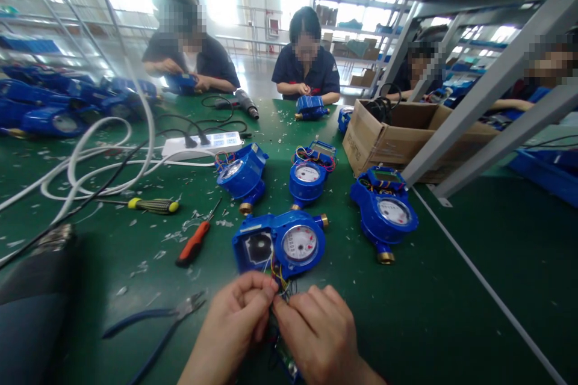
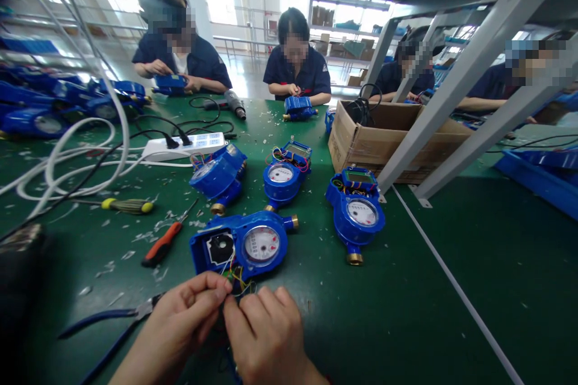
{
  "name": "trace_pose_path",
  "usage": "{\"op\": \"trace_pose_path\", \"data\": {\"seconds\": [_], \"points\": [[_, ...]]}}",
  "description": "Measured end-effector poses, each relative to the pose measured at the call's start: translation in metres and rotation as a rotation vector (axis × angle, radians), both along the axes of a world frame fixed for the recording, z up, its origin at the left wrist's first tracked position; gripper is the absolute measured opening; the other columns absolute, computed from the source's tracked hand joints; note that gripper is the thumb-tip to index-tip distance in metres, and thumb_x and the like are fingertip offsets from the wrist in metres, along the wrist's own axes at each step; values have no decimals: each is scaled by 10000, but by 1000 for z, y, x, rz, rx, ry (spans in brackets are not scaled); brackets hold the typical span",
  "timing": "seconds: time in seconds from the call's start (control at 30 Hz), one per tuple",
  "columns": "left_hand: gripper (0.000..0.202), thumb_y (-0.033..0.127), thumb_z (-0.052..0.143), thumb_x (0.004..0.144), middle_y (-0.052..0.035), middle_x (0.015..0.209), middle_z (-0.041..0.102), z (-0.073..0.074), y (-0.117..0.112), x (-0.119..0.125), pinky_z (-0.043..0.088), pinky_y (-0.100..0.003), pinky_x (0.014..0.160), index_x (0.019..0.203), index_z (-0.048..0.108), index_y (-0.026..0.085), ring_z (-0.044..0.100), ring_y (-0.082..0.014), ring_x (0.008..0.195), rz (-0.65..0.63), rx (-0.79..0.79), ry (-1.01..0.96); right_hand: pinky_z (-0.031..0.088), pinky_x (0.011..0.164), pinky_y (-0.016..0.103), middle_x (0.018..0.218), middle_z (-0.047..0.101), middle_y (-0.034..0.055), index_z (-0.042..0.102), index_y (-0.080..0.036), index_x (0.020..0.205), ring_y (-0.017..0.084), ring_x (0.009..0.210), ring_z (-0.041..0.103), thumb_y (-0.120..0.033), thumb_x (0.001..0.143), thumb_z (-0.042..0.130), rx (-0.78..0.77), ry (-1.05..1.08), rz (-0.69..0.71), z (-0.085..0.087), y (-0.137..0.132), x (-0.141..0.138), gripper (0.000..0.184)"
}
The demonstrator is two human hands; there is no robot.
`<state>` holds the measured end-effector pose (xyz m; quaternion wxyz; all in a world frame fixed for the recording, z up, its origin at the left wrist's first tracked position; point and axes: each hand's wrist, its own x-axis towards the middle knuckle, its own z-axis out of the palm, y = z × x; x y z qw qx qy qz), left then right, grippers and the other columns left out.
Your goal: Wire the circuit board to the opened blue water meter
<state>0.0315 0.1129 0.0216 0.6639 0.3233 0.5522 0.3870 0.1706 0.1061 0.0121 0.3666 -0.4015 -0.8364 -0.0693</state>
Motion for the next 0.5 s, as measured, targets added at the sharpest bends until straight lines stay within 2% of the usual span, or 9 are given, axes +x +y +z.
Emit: {"op": "trace_pose_path", "data": {"seconds": [0.23, 0.33, 0.4, 0.5], "points": [[268, 402, 548, 782, 103, 393, 364, -3, 0, 1, 199, -142, 383, 683, 495, 158, 250, -35, 376, 6, 48, 76, 220, 506, 315, 556, 600, -1, 657, -156, 858, 146, 491, 464, -135, 855, 488, 21, 27, 16, -6, -1, -3, 170], [287, 424, 581, 764, 103, 426, 362, -3, -1, -2, 208, -138, 391, 705, 522, 150, 261, -32, 391, -1, 60, 80, 280, 548, 310, 590, 615, -5, 652, -191, 796, 151, 532, 507, -179, 850, 508, -98, 136, -11, -5, -2, -3, 154], [298, 440, 598, 751, 79, 484, 445, -2, -1, -3, 259, -141, 417, 743, 551, 146, 329, -39, 421, -12, 83, 86, 327, 583, 302, 640, 633, 1, 645, -203, 777, 157, 587, 545, -201, 860, 491, -236, 237, -28, -3, -1, -3, 175], [308, 446, 606, 737, 31, 569, 560, 0, -2, -2, 336, -162, 467, 789, 589, 143, 443, -74, 492, -22, 143, 152, 392, 601, 282, 716, 650, 15, 647, -204, 856, 162, 645, 572, -195, 855, 491, -411, 345, -64, 3, 3, -3, 156]]}}
